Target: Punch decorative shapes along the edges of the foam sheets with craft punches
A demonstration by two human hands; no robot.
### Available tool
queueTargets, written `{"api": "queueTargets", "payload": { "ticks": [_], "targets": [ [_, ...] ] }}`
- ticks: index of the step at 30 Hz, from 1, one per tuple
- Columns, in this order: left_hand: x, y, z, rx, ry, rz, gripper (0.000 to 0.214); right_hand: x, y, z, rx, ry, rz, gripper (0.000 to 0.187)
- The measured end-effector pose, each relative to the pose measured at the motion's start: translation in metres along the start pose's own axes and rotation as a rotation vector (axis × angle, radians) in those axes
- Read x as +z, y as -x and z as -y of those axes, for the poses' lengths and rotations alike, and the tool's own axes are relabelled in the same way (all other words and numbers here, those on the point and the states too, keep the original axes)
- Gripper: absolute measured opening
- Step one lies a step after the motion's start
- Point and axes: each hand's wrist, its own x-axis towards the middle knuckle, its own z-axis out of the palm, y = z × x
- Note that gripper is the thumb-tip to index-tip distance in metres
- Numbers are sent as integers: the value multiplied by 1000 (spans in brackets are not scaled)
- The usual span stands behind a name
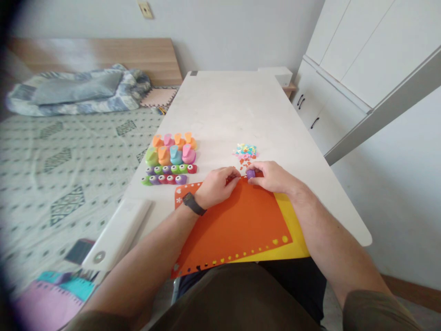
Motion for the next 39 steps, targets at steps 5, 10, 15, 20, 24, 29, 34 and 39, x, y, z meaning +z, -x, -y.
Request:
{"api": "queueTargets", "payload": {
  "ticks": [5,10,15,20,24,29,34,39],
  "targets": [
    [1,0,0,-2,-10,1,14,1,-1,-3,17,25,-8,25],
    [3,-1,2,5,-22,-2,12,1,-1,-1,15,53,1,26],
    [3,-1,1,-16,-32,8,21,3,0,0,10,65,-22,24],
    [7,-7,-7,-47,32,17,59,5,0,1,-11,96,-52,21],
    [10,-15,-13,25,37,45,57,5,0,2,-35,113,-52,32],
    [7,-24,-15,4,0,101,46,6,0,3,-51,120,-56,34],
    [6,-28,-13,30,-4,153,45,8,1,5,-55,126,-53,30],
    [9,-28,-10,44,-3,154,47,8,2,7,-55,127,-55,28]
  ]
}}
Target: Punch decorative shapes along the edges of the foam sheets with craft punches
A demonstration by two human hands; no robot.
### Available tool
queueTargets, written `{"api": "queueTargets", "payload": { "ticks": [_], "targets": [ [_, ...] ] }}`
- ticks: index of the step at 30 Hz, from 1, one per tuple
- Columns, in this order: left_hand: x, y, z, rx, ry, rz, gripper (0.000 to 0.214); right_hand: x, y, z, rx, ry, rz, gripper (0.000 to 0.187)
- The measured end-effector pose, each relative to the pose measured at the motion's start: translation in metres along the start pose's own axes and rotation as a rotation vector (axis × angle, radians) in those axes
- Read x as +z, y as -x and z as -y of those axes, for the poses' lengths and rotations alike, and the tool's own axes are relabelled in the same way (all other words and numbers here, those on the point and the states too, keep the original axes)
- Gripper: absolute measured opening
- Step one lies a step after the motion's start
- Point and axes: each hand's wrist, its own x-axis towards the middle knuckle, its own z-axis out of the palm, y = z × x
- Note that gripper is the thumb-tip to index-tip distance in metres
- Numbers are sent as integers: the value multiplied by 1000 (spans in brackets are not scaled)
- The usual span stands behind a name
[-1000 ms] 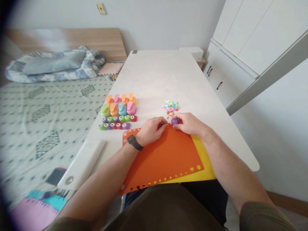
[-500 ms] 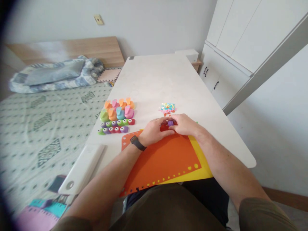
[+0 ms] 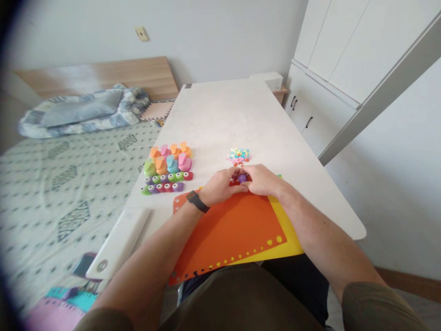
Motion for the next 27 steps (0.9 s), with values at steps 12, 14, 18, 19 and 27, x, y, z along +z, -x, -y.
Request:
{"api": "queueTargets", "payload": {
  "ticks": [12,14,18,19,27],
  "targets": [
    [3,3,-1,18,-16,-13,41,1,0,6,-12,5,-9,22],
    [4,3,-1,24,-31,-15,40,1,0,6,-14,22,-7,20],
    [5,2,0,37,-54,-22,38,1,0,6,-13,31,-18,18],
    [5,2,0,39,-50,-29,36,2,0,6,-15,31,-18,18],
    [4,8,-1,-9,39,-65,45,1,0,6,-31,13,-10,27]
  ]
}}
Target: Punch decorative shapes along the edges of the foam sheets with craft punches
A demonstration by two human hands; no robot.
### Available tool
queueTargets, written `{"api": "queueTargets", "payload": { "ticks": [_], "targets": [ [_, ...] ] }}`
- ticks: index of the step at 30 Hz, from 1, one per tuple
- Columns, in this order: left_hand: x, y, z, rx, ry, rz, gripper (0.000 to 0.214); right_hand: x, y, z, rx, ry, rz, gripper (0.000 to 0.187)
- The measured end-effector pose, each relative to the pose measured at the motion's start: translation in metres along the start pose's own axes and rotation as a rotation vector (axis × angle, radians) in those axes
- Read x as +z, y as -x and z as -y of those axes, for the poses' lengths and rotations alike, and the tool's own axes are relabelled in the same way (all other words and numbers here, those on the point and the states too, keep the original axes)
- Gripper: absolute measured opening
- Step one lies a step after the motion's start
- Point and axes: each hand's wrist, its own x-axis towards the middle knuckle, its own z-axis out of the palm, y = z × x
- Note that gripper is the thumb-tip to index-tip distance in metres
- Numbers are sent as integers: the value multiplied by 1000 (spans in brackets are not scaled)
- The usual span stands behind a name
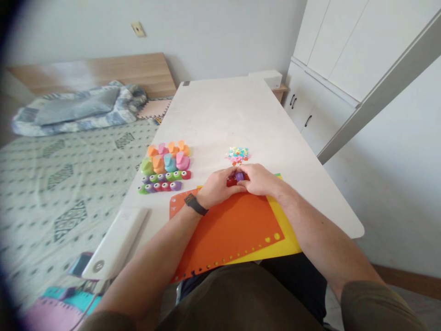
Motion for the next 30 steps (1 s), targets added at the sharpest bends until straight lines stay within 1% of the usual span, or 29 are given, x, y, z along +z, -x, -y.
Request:
{"api": "queueTargets", "payload": {
  "ticks": [4,6,10,12,14,17,20,24,30],
  "targets": [
    [0,5,1,-11,-8,-24,62,-1,0,-3,-10,-18,-20,32],
    [0,7,4,-20,-19,-28,65,-3,1,-2,-6,-32,-38,32],
    [2,10,8,-68,-45,-38,51,-6,0,-3,17,-124,-73,29],
    [2,11,10,-83,-47,-39,45,-5,-2,-7,73,-170,-139,30],
    [3,11,10,-85,-49,-39,42,-4,-5,-14,143,-241,-232,33],
    [3,12,10,-80,-62,-40,38,-2,-9,-21,206,-425,-308,39],
    [3,13,10,-68,-75,-40,33,-1,-11,-22,212,-571,-311,42],
    [2,14,9,-52,-83,-39,27,-4,-11,-18,223,-644,-317,43],
    [0,15,8,-44,-93,-48,27,-4,-12,-17,262,-759,-298,50]
  ]
}}
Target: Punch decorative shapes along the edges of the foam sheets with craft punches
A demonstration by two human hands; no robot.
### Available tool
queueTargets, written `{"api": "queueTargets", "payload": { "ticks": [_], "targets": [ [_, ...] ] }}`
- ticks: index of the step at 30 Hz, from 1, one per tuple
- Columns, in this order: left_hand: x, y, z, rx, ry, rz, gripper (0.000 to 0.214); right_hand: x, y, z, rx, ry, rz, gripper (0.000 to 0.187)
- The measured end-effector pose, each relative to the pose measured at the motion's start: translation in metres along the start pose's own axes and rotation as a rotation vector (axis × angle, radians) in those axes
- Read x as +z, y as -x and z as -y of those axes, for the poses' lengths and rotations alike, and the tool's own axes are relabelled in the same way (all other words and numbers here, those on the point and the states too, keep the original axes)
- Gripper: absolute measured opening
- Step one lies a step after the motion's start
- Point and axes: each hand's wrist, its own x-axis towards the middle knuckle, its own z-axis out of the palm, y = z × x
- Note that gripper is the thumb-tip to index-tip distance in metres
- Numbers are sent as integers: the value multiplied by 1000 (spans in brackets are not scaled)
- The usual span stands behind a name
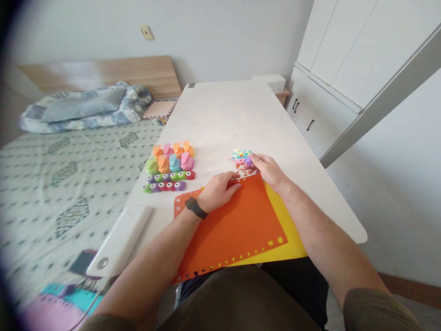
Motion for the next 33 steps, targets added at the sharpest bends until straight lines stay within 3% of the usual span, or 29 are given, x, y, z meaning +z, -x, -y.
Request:
{"api": "queueTargets", "payload": {
  "ticks": [10,20,33],
  "targets": [
    [-3,0,-2,8,5,9,34,3,1,2,2,18,4,54],
    [-3,-1,-7,105,-101,60,44,7,2,2,-14,127,23,54],
    [1,-2,-6,21,-120,39,53,8,4,2,20,80,49,55]
  ]
}}
